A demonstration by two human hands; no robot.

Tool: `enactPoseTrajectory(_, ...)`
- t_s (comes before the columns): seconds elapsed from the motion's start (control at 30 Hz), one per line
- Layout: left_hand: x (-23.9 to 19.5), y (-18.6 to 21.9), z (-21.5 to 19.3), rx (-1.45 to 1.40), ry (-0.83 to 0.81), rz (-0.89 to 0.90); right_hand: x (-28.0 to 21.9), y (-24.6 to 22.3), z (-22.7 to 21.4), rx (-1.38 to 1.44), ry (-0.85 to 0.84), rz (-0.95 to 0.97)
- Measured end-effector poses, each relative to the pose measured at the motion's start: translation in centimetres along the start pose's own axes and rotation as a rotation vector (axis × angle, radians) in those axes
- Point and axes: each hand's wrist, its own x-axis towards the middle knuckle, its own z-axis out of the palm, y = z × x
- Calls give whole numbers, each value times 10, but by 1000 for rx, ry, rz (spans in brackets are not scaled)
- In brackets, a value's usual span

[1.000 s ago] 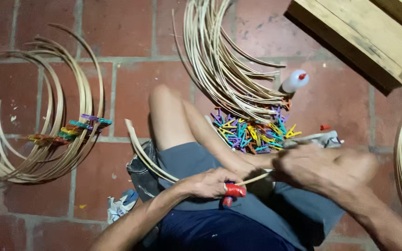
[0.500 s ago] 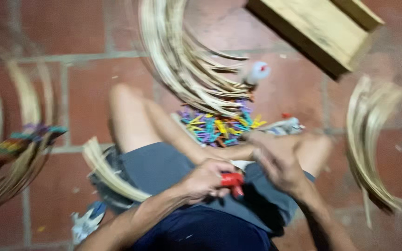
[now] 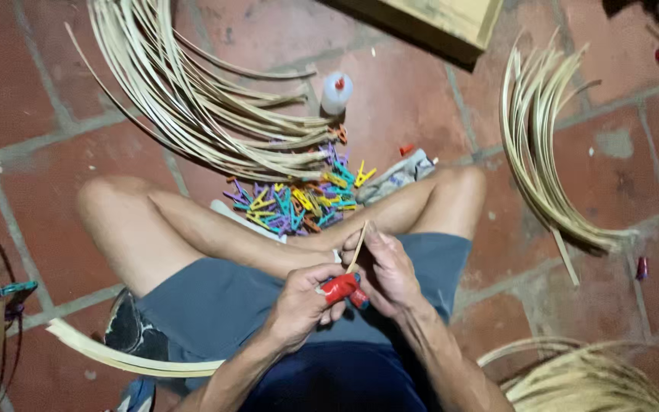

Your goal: The person sits on a tiled floor and repeatedly applies glue to the ends of thin bamboo strips, then joins them to form longer pieces. They use colorful clips to hold the glued joints while they set and place finished strips into a wooden box.

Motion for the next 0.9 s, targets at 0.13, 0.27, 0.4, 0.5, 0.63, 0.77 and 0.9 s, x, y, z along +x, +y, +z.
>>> enactPoseTrajectory(0.13, 0, -23, 14, 130, 32, -94, -5, -1, -10, -33, -61, 62)
enactPoseTrajectory(0.27, -9, -30, 22, 117, -77, -114, -9, -4, -15, -85, -210, 128)
enactPoseTrajectory(0.4, -15, -29, 26, 27, -107, -187, -10, -4, -26, -192, -217, 243)
enactPoseTrajectory(0.5, -15, -30, 27, -65, -134, -217, -7, -1, -33, -253, -199, 318)
enactPoseTrajectory(0.63, -17, -35, 25, 90, -134, -193, -4, 3, -35, -270, -273, 344)
enactPoseTrajectory(0.77, -16, -42, 22, 140, -141, -225, -4, 3, -40, -293, -311, 370)
enactPoseTrajectory(0.9, -15, -52, 16, 21, -155, -248, -1, 6, -50, -272, -355, 408)
